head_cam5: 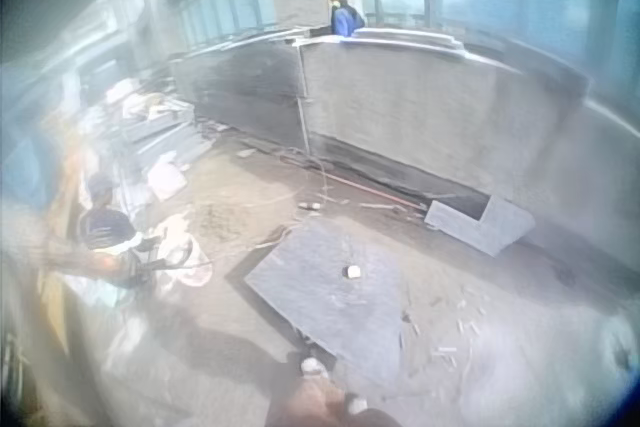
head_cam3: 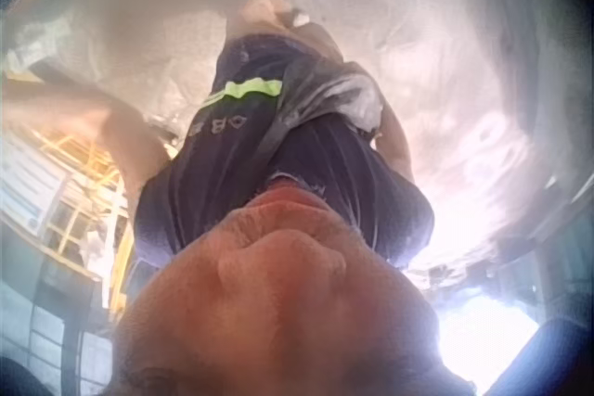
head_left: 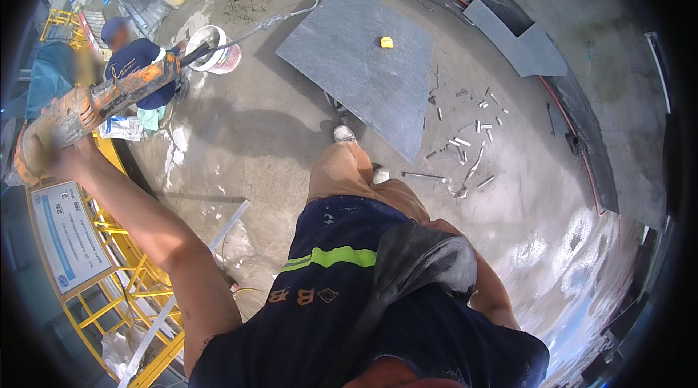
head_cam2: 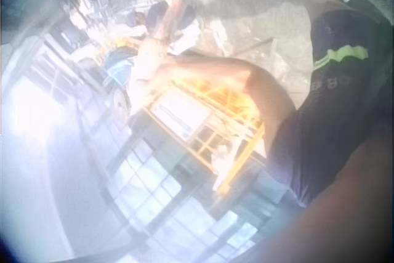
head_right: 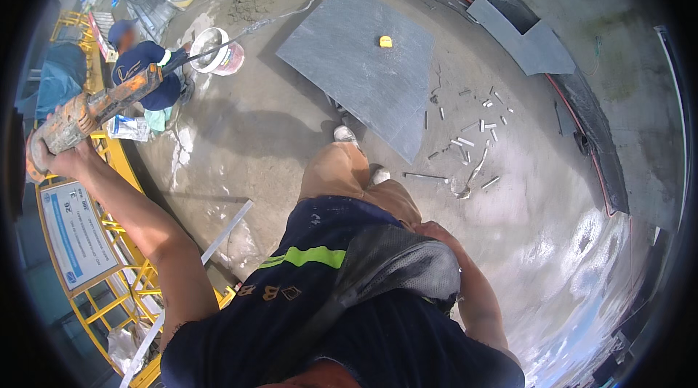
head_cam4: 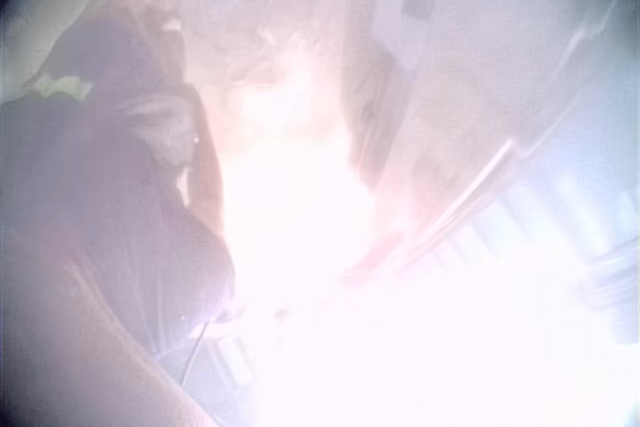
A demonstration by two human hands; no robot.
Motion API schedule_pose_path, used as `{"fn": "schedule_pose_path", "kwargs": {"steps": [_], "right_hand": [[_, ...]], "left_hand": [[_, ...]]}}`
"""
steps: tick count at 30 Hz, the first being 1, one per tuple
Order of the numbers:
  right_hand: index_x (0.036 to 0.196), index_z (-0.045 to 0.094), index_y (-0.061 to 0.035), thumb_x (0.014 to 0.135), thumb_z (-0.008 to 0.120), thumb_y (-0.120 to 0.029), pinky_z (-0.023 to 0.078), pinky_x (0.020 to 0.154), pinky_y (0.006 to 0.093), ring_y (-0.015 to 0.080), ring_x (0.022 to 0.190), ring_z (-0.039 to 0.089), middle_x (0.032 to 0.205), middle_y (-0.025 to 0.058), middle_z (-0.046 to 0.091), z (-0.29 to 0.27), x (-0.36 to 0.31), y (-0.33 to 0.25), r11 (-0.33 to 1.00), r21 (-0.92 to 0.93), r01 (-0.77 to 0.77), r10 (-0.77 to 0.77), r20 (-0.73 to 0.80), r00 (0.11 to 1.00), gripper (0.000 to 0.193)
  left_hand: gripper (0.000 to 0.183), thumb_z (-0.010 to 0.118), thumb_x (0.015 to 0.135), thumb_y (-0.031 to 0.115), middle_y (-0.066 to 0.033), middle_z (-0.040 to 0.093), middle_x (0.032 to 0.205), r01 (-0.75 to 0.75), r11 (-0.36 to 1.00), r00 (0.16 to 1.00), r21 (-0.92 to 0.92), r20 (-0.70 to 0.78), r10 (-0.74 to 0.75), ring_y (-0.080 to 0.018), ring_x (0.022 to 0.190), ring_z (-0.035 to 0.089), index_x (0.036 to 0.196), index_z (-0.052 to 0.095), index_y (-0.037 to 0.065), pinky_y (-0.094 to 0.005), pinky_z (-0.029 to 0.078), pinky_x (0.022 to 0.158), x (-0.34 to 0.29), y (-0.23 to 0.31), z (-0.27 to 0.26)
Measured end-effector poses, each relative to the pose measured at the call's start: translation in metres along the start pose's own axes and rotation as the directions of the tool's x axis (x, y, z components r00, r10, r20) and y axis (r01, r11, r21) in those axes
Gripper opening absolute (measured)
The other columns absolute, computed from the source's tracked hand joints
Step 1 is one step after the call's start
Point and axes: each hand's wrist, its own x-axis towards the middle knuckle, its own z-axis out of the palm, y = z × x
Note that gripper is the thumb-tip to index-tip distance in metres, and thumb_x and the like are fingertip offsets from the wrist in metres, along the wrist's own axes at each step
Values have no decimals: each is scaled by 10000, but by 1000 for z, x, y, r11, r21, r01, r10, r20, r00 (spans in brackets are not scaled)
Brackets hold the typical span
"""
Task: The person uses an angle grinder to cut and grind a large rectangular tile on the floor. They reposition the tile and continue grinding along its edges and surface, producing dust and debris.
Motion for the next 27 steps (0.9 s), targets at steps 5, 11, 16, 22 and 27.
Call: {"fn": "schedule_pose_path", "kwargs": {"steps": [5,11,16,22,27], "right_hand": [[1186,777,-16,1094,531,-536,537,994,444,338,1077,744,1105,234,783,-4,32,11,969,230,-87,64,105,992,583],[1090,791,-12,1061,548,-635,560,927,433,293,970,757,980,180,796,-2,97,16,957,284,-64,31,122,992,669],[992,721,-13,1074,502,-641,623,733,441,290,782,772,846,163,767,-76,180,-31,973,95,-212,209,43,977,670],[1154,688,-43,1123,433,-492,549,982,531,380,1134,706,1221,224,717,-179,236,-121,957,-288,29,-76,-153,985,518],[1009,688,-21,1107,448,-515,568,937,466,301,981,757,954,162,770,-197,232,-180,976,-216,11,-45,-153,987,558]], "left_hand": [[685,487,1008,424,-302,562,1397,71,982,995,175,-83,-57,-494,1295,577,1459,469,-91,-666,470,1129,-47,-53,-26],[615,542,1017,444,-226,649,1310,270,960,963,68,-43,-268,-384,1251,634,1419,546,-20,-595,511,1099,-45,-123,-101],[562,651,982,416,-196,699,1201,229,966,973,122,-70,-222,-356,1098,709,1334,589,-19,-517,593,991,-21,-148,-173],[561,762,927,238,-288,693,1220,-60,925,871,375,-433,232,-461,1049,733,1231,587,-199,-576,653,937,98,-104,-246],[293,885,643,35,-263,740,976,-314,798,469,514,-648,601,-419,798,746,807,691,-112,-587,685,635,221,-25,-277]]}}
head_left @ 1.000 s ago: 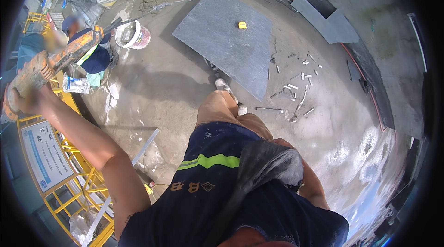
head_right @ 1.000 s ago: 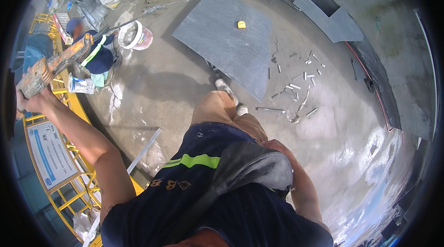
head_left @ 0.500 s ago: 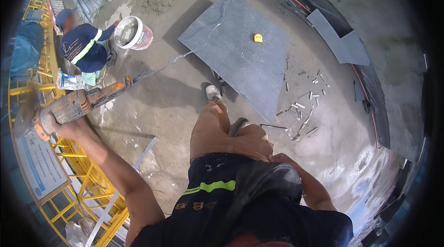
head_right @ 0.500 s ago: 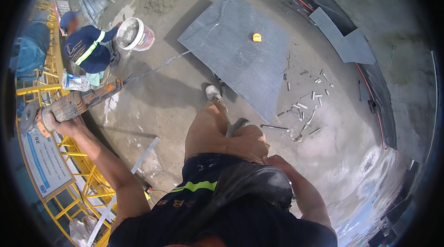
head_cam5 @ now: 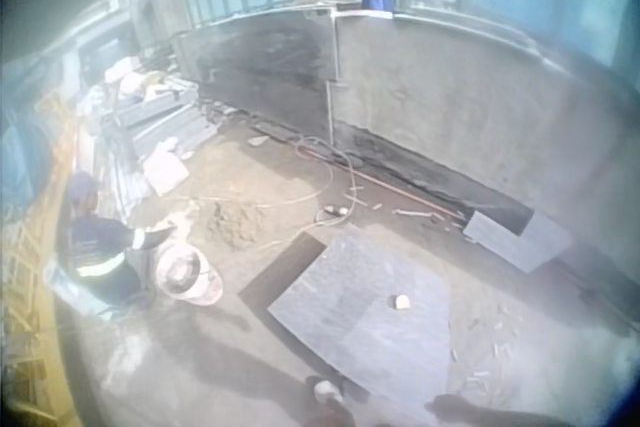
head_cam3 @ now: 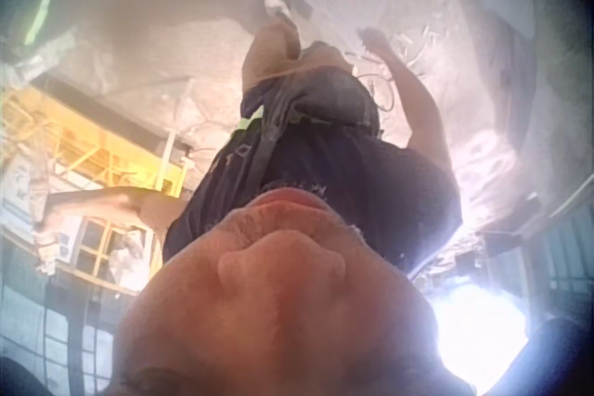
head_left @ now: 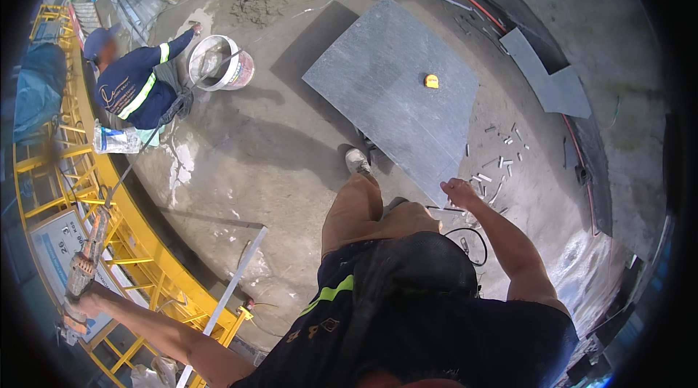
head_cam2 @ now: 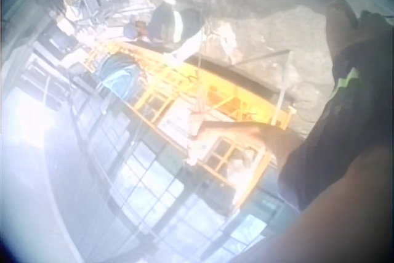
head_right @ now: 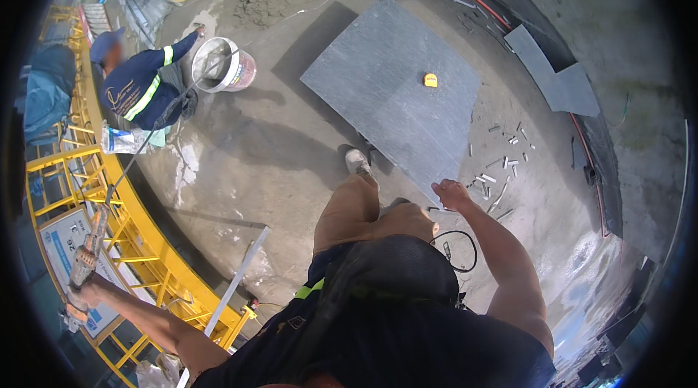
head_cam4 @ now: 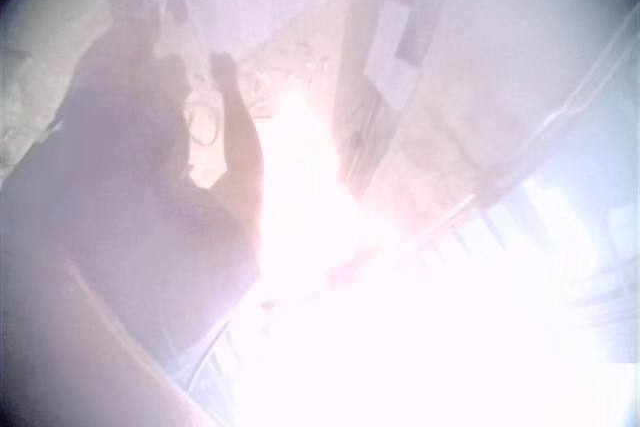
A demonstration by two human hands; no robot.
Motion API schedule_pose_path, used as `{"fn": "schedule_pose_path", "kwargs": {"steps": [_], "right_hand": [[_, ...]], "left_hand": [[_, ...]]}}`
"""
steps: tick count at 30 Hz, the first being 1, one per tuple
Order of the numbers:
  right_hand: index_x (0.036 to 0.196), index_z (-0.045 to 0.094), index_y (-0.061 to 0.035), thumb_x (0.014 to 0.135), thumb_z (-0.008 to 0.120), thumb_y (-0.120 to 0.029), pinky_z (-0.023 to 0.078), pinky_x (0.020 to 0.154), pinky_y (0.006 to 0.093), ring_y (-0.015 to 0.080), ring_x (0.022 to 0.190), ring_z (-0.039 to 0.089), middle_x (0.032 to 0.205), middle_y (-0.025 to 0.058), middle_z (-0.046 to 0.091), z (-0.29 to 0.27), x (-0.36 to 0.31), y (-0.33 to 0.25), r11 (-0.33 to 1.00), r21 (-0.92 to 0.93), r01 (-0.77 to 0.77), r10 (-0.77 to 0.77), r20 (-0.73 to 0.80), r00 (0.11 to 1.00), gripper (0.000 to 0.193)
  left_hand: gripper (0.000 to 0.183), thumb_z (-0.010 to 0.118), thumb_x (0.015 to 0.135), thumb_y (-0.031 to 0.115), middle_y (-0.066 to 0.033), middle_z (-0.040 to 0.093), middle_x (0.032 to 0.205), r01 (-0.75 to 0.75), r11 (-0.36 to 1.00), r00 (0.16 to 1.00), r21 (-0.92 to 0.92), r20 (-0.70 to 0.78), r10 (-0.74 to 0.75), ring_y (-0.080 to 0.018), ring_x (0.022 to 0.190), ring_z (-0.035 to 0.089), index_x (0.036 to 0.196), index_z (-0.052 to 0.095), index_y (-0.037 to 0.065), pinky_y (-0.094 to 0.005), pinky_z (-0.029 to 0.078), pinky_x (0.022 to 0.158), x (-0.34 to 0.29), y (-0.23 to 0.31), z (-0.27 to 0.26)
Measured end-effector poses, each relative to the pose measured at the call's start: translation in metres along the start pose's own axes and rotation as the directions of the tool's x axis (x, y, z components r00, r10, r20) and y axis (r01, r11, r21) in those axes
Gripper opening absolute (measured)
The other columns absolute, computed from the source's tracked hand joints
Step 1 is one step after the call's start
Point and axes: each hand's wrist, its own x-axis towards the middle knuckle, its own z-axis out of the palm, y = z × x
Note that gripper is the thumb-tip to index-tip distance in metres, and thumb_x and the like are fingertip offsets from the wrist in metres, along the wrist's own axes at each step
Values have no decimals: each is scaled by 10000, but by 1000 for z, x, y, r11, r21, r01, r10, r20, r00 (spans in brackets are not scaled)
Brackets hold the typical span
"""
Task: The person uses an angle grinder to cut and grind a large rectangular tile on the floor. They reposition the tile and continue grinding along its edges and surface, producing dust and debris.
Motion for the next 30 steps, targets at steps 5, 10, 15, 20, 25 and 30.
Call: {"fn": "schedule_pose_path", "kwargs": {"steps": [5,10,15,20,25,30], "right_hand": [[942,700,-8,1094,454,-546,562,929,442,281,867,769,752,97,754,-9,-7,-24,991,110,-71,73,-14,997,611],[1036,712,-12,1103,449,-520,558,927,468,299,945,753,909,132,765,-19,-3,-18,996,8,-92,91,33,995,576],[1067,693,-11,1092,510,-503,583,822,447,282,857,759,890,136,760,-42,17,-22,1000,-9,10,-11,-41,999,525],[1018,669,-14,1056,581,-538,585,701,396,224,687,743,781,129,742,-52,30,-49,965,256,-48,85,-134,987,532],[1024,637,-2,1081,603,-475,576,696,375,203,706,725,776,111,716,-38,44,-65,893,415,173,-83,-225,971,478],[1055,642,-1,1088,615,-503,571,697,355,176,730,712,779,92,699,-20,69,-60,809,515,284,-167,-262,950,503]], "left_hand": [[297,896,685,69,-235,752,995,-47,953,999,298,-4,51,-409,839,755,856,718,-98,-572,687,643,59,38,26],[370,798,898,227,-211,726,1185,54,954,894,295,412,-178,-395,1051,742,1086,690,-73,-539,659,889,36,20,-38],[499,659,1010,376,-178,687,1264,427,842,475,330,710,-520,-383,1139,709,1342,605,7,-527,604,1003,-87,-14,-123],[546,648,997,393,-180,664,1233,628,622,294,468,597,-746,-356,1127,678,1379,560,12,-535,582,947,-277,-25,-199],[579,661,980,346,-195,656,1227,684,514,167,517,575,-801,-347,1093,689,1416,512,-5,-521,589,915,-426,-28,-267],[582,734,927,227,-187,667,1202,714,464,87,524,592,-801,-328,999,718,1408,512,-13,-499,623,897,-525,-37,-332]]}}
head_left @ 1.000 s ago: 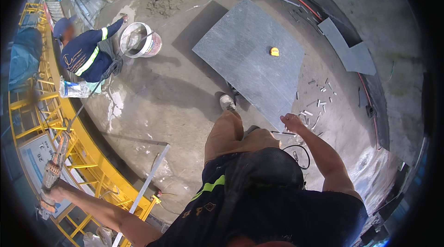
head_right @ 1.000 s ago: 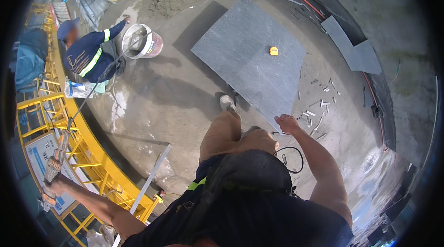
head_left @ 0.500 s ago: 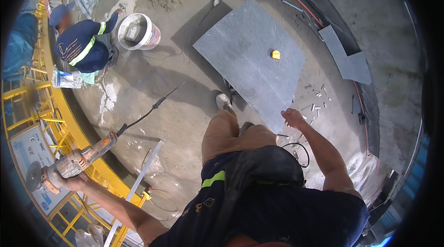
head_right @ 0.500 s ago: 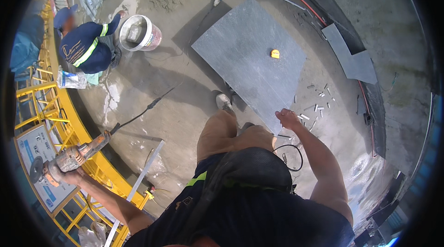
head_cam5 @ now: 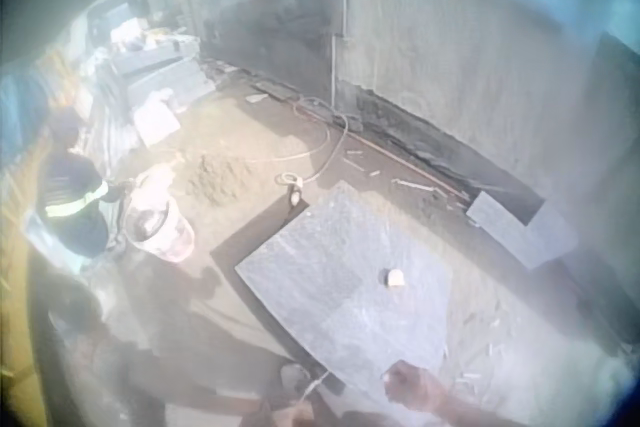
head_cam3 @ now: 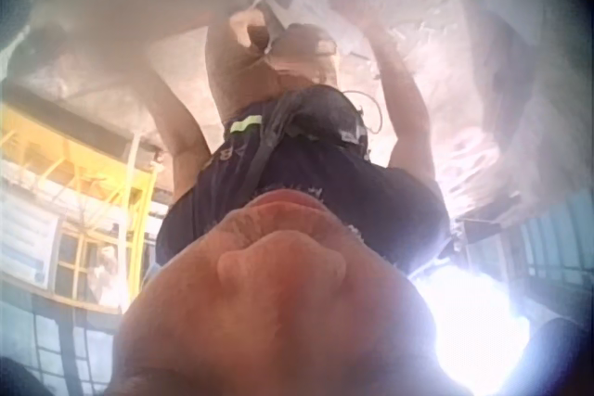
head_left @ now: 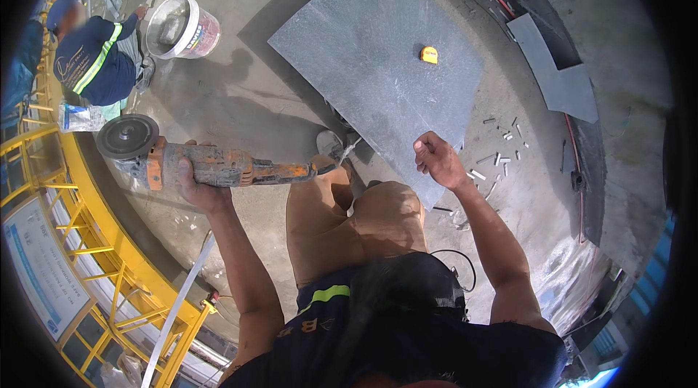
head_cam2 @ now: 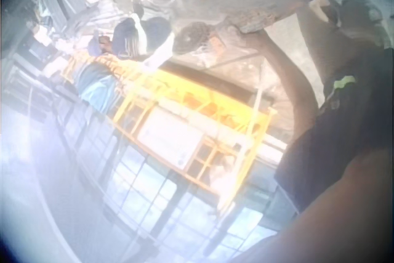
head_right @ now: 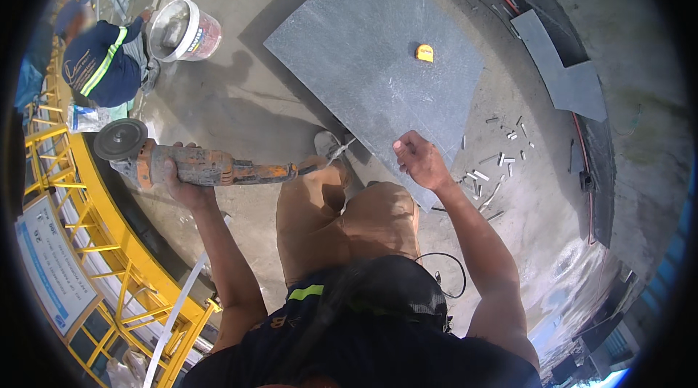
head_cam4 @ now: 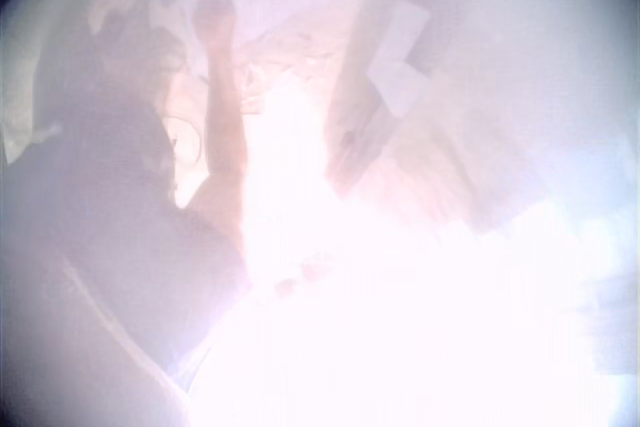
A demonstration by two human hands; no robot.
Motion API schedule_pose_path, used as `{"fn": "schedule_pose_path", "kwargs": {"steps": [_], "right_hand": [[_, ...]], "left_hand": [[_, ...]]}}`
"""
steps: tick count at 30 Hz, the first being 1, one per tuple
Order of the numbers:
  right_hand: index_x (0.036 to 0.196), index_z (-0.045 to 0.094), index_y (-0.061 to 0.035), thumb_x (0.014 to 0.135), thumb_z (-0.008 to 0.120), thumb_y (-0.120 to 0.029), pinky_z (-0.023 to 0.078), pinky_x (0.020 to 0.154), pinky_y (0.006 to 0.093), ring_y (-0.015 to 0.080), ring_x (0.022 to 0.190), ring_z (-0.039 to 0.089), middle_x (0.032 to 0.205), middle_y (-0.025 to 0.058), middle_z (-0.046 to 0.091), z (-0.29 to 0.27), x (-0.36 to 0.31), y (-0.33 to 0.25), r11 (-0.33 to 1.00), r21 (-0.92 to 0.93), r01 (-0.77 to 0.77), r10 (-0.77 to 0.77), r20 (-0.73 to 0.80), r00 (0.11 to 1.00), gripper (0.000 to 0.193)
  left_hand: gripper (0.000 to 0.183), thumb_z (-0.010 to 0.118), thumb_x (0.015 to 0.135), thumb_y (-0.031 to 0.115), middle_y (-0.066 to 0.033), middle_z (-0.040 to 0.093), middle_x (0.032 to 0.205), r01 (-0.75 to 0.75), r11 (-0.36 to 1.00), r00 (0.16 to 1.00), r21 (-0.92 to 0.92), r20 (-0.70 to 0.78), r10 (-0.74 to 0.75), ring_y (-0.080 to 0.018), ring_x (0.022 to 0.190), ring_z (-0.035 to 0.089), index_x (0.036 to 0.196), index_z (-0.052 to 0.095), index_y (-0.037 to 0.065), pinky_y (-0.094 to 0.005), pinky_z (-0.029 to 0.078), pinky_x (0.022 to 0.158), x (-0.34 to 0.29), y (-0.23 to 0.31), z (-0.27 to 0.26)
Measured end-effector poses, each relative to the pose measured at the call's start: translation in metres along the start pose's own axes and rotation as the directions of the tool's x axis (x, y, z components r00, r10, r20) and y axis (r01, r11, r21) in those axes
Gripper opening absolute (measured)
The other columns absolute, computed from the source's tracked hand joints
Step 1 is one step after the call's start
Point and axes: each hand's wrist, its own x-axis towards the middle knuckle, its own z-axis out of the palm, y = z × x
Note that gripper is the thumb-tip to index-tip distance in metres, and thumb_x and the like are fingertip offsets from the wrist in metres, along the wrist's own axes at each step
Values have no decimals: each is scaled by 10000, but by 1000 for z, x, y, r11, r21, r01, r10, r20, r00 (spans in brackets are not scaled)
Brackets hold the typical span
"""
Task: The person uses an angle grinder to cut and grind a large rectangular tile on the floor. They reposition the tile and continue grinding along its edges and surface, producing dust and debris.
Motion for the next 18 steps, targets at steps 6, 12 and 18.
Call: {"fn": "schedule_pose_path", "kwargs": {"steps": [6,12,18], "right_hand": [[1152,678,-1,1064,612,-576,572,703,352,162,740,702,795,81,697,22,32,28,996,18,86,-85,-48,995,585],[1228,689,10,1067,618,-547,582,718,378,221,777,733,831,120,720,53,79,38,969,-15,245,-245,-65,967,584],[1351,606,28,1002,664,-607,597,854,457,301,954,727,1067,188,702,96,125,22,811,-164,562,-569,2,822,727]], "left_hand": [[607,755,893,268,-195,654,1229,42,994,985,104,162,-58,-337,1060,699,1379,528,-17,-494,602,901,-3,-99,15],[501,743,937,278,-175,654,1215,99,995,963,-10,254,-93,-342,1054,682,1332,584,13,-482,600,893,4,-173,34],[665,756,869,196,-195,647,1154,143,986,973,-86,194,-124,-344,1003,680,1453,518,-16,-491,605,859,-3,-211,59]]}}
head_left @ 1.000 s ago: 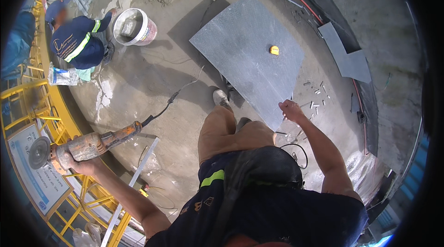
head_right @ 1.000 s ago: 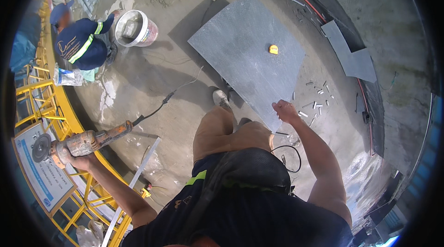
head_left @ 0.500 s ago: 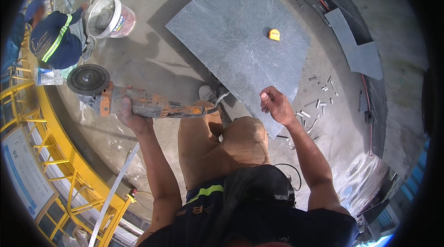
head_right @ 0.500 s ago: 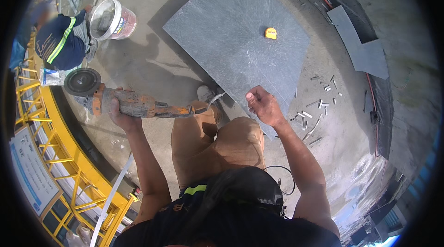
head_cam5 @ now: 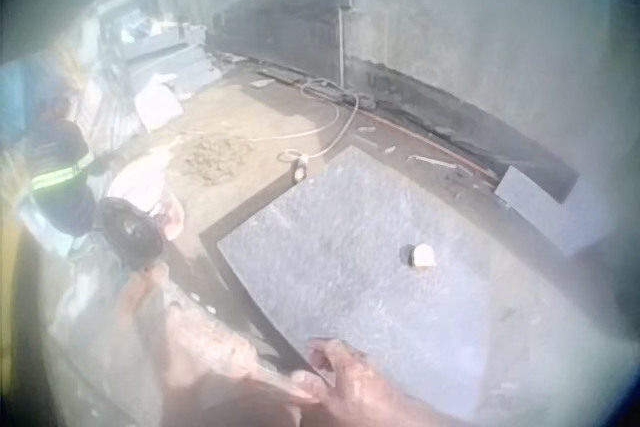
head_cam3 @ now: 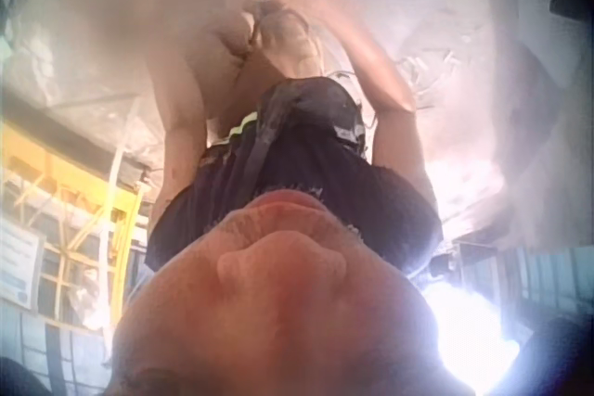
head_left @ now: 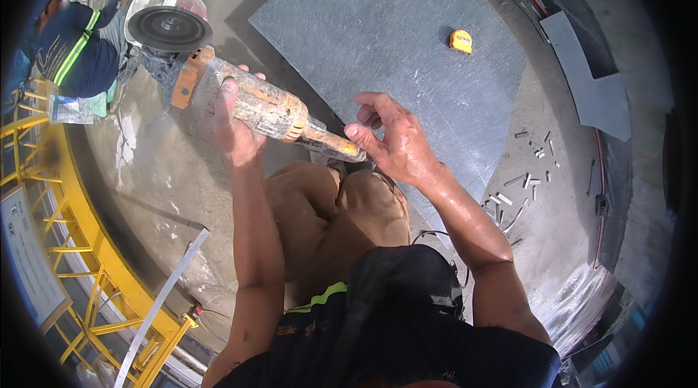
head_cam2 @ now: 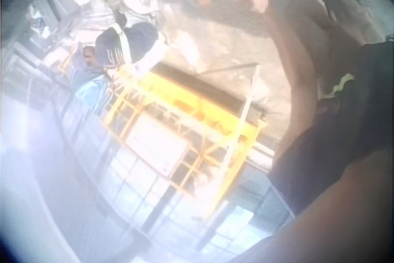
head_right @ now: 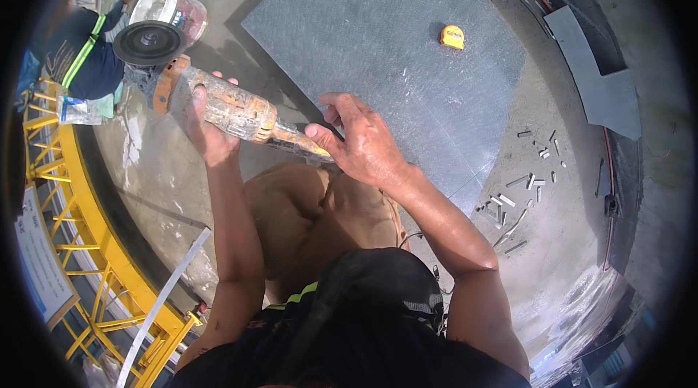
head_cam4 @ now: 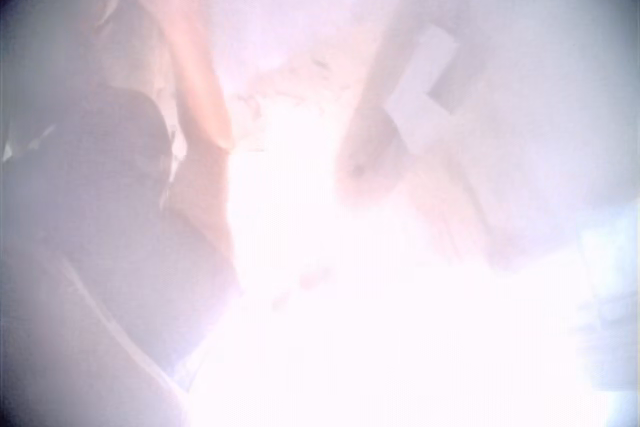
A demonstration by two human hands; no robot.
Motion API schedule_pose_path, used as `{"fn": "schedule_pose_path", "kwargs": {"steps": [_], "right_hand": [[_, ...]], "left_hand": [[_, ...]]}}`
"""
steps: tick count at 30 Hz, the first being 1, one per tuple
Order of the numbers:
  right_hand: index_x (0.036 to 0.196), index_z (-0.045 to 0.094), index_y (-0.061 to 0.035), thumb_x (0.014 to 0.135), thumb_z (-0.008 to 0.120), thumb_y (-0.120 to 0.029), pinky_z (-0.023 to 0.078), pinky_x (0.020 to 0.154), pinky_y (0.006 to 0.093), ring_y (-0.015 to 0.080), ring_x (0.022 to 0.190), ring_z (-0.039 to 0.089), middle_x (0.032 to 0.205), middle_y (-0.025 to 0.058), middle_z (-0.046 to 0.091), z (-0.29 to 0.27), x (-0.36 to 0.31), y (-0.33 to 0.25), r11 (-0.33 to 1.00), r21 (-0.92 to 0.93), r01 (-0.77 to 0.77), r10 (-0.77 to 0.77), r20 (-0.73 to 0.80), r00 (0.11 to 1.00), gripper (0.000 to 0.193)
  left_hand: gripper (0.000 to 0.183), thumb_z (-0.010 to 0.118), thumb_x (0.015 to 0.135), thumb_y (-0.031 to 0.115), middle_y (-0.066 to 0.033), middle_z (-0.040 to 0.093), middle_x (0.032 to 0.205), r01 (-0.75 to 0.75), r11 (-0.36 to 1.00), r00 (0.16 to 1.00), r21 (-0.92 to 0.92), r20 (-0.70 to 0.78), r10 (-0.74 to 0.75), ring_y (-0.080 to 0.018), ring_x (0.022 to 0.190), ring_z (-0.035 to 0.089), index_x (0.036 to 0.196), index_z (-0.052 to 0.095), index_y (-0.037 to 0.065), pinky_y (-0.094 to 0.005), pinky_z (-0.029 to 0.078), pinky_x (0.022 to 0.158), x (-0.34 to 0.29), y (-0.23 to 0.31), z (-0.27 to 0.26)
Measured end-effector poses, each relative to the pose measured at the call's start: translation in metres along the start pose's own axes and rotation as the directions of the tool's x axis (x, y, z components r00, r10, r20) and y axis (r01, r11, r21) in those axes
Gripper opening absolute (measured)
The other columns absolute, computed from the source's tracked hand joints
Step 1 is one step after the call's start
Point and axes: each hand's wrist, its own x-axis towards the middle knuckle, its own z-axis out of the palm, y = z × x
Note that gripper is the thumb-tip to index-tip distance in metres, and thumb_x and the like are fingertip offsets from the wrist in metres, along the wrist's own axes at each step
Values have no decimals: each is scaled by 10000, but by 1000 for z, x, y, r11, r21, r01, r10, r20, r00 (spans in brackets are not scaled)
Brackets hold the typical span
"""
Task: The person uses an angle grinder to cut and grind a large rectangular tile on the floor. They reposition the tile and continue grinding along its edges and surface, producing dust and debris.
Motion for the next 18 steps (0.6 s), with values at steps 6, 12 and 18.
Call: {"fn": "schedule_pose_path", "kwargs": {"steps": [6,12,18], "right_hand": [[1598,344,-32,917,782,-580,579,1007,536,464,1215,669,1360,315,600,20,3,-4,995,-15,100,-94,209,973,978],[1651,206,-92,827,935,-298,543,1064,546,491,1294,627,1454,335,564,16,3,-24,992,125,-18,-25,334,942,1120],[1614,282,-124,747,991,-267,527,1105,511,452,1341,617,1434,248,619,4,-5,-44,951,220,-217,134,341,931,1129]], "left_hand": [[711,785,858,246,-206,646,1159,-41,994,998,102,53,35,-353,1015,684,1447,502,-33,-490,607,844,-26,-9,11],[716,785,835,208,-197,650,1165,8,1000,992,21,122,-10,-341,998,704,1446,495,-28,-472,622,852,-54,-3,31],[702,767,798,46,-200,654,1196,115,989,989,91,85,-122,-327,1033,712,1440,493,-28,-458,615,910,-77,14,62]]}}
